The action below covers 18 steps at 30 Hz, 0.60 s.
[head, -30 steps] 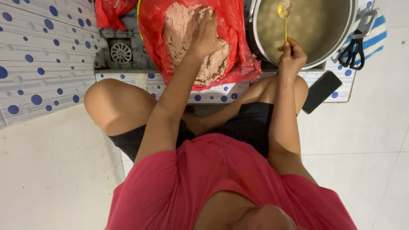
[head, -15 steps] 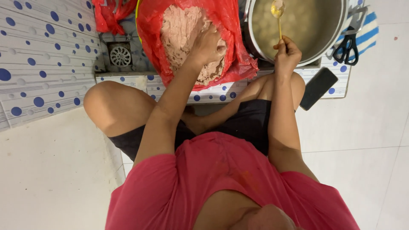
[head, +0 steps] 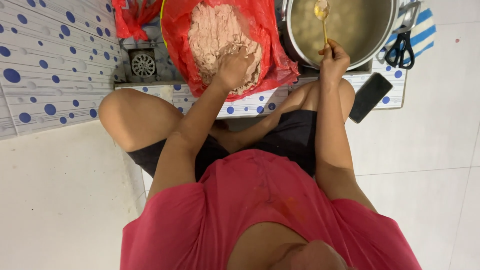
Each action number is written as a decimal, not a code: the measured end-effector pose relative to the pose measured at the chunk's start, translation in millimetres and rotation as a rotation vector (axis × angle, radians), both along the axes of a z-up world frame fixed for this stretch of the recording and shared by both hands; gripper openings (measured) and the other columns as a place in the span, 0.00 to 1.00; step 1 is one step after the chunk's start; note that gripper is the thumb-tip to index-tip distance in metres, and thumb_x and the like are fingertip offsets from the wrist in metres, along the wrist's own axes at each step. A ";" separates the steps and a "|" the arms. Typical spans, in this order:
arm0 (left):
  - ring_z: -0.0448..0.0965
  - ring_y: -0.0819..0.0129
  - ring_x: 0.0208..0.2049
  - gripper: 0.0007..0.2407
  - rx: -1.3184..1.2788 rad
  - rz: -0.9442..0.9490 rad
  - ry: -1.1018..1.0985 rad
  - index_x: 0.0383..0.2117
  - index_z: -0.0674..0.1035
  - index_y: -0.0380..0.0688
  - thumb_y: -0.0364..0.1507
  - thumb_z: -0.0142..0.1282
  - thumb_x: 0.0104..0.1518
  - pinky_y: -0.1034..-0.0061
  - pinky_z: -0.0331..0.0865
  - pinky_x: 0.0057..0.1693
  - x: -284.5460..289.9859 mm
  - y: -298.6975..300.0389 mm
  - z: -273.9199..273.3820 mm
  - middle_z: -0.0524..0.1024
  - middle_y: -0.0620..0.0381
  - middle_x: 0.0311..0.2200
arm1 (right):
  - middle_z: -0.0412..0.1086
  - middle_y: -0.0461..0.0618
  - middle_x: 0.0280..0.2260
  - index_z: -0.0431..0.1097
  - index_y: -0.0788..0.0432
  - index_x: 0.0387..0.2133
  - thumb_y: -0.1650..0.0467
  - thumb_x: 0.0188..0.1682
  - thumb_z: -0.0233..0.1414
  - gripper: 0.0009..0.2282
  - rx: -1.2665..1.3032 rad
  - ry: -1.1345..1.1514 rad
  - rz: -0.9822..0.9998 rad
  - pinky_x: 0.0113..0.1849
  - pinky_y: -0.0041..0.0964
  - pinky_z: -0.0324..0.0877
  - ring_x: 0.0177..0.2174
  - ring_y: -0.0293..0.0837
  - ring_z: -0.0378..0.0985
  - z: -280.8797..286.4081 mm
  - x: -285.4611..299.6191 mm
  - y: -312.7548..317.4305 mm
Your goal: Using a spoon to scoop meat paste from a plastic bag and dropping it into a pot of boiling water to make meatballs.
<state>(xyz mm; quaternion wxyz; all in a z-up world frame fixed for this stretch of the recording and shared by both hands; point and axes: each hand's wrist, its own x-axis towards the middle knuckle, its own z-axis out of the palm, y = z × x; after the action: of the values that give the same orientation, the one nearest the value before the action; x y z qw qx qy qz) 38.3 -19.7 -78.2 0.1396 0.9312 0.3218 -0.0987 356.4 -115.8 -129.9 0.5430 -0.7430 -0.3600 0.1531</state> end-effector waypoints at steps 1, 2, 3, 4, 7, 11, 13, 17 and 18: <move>0.77 0.61 0.25 0.24 0.002 -0.002 0.000 0.50 0.73 0.46 0.23 0.67 0.44 0.62 0.75 0.32 3.6 -5.3 15.4 0.68 0.41 0.49 | 0.78 0.44 0.22 0.81 0.60 0.40 0.74 0.51 0.55 0.08 0.002 0.000 -0.002 0.37 0.30 0.74 0.27 0.33 0.78 -0.4 0.4 -1.0; 0.77 0.59 0.37 0.22 -0.051 0.062 0.050 0.50 0.75 0.46 0.18 0.63 0.46 0.51 0.61 0.50 7.6 -10.5 30.7 0.68 0.43 0.52 | 0.78 0.44 0.22 0.82 0.61 0.40 0.73 0.50 0.55 0.09 0.010 -0.005 -0.003 0.38 0.30 0.74 0.28 0.33 0.78 -0.8 1.2 -2.0; 0.76 0.57 0.49 0.22 -0.104 0.127 0.100 0.51 0.76 0.46 0.14 0.58 0.47 0.39 0.48 0.68 11.8 -15.6 45.9 0.69 0.45 0.55 | 0.78 0.43 0.22 0.82 0.61 0.40 0.73 0.50 0.54 0.09 0.018 -0.010 -0.004 0.39 0.30 0.74 0.28 0.33 0.78 -1.3 2.2 -2.8; 0.76 0.57 0.49 0.22 -0.100 0.123 0.099 0.51 0.76 0.46 0.14 0.58 0.47 0.39 0.48 0.68 10.9 -16.0 21.1 0.69 0.45 0.55 | 0.78 0.43 0.22 0.82 0.61 0.40 0.73 0.50 0.54 0.09 0.021 -0.012 -0.008 0.39 0.30 0.74 0.28 0.33 0.78 -2.2 2.8 -2.5; 0.76 0.65 0.22 0.12 0.105 0.029 0.030 0.45 0.78 0.42 0.17 0.54 0.56 0.69 0.74 0.27 9.2 -20.4 -24.8 0.71 0.48 0.42 | 0.77 0.43 0.21 0.82 0.61 0.39 0.74 0.49 0.55 0.09 0.050 -0.011 -0.006 0.37 0.29 0.73 0.27 0.33 0.76 -5.0 4.1 -4.1; 0.77 0.63 0.23 0.09 0.003 0.013 0.109 0.42 0.79 0.38 0.16 0.49 0.59 0.66 0.76 0.29 5.8 -25.7 -18.2 0.69 0.46 0.43 | 0.78 0.45 0.22 0.81 0.62 0.40 0.74 0.50 0.55 0.09 0.053 0.022 0.009 0.36 0.30 0.73 0.28 0.34 0.78 -8.5 5.7 -3.6; 0.78 0.62 0.24 0.11 0.019 -0.015 0.170 0.45 0.78 0.38 0.17 0.52 0.58 0.67 0.76 0.28 3.3 -23.5 1.0 0.69 0.44 0.45 | 0.78 0.45 0.21 0.81 0.62 0.39 0.73 0.50 0.55 0.09 0.041 0.057 -0.001 0.32 0.29 0.73 0.26 0.33 0.76 -8.2 6.5 -2.7; 0.70 0.58 0.51 0.20 -0.446 0.228 0.214 0.55 0.73 0.42 0.16 0.51 0.54 0.69 0.70 0.54 -6.9 -9.1 106.8 0.67 0.44 0.56 | 0.77 0.44 0.21 0.82 0.62 0.40 0.73 0.51 0.54 0.09 0.032 0.052 0.021 0.32 0.29 0.70 0.25 0.33 0.73 -4.0 6.3 -2.8; 0.65 0.52 0.64 0.24 -0.722 0.430 0.125 0.62 0.69 0.43 0.17 0.53 0.55 0.64 0.63 0.67 -11.2 -3.7 139.1 0.65 0.44 0.62 | 0.76 0.44 0.21 0.82 0.61 0.40 0.73 0.51 0.54 0.09 0.029 0.069 0.019 0.25 0.29 0.66 0.21 0.32 0.68 -4.7 5.6 -3.8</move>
<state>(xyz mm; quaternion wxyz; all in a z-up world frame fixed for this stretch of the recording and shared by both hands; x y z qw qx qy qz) 27.1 -23.3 60.9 0.4546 0.7264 0.4613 -0.2298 362.0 -119.5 -134.6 0.5643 -0.7258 -0.3503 0.1788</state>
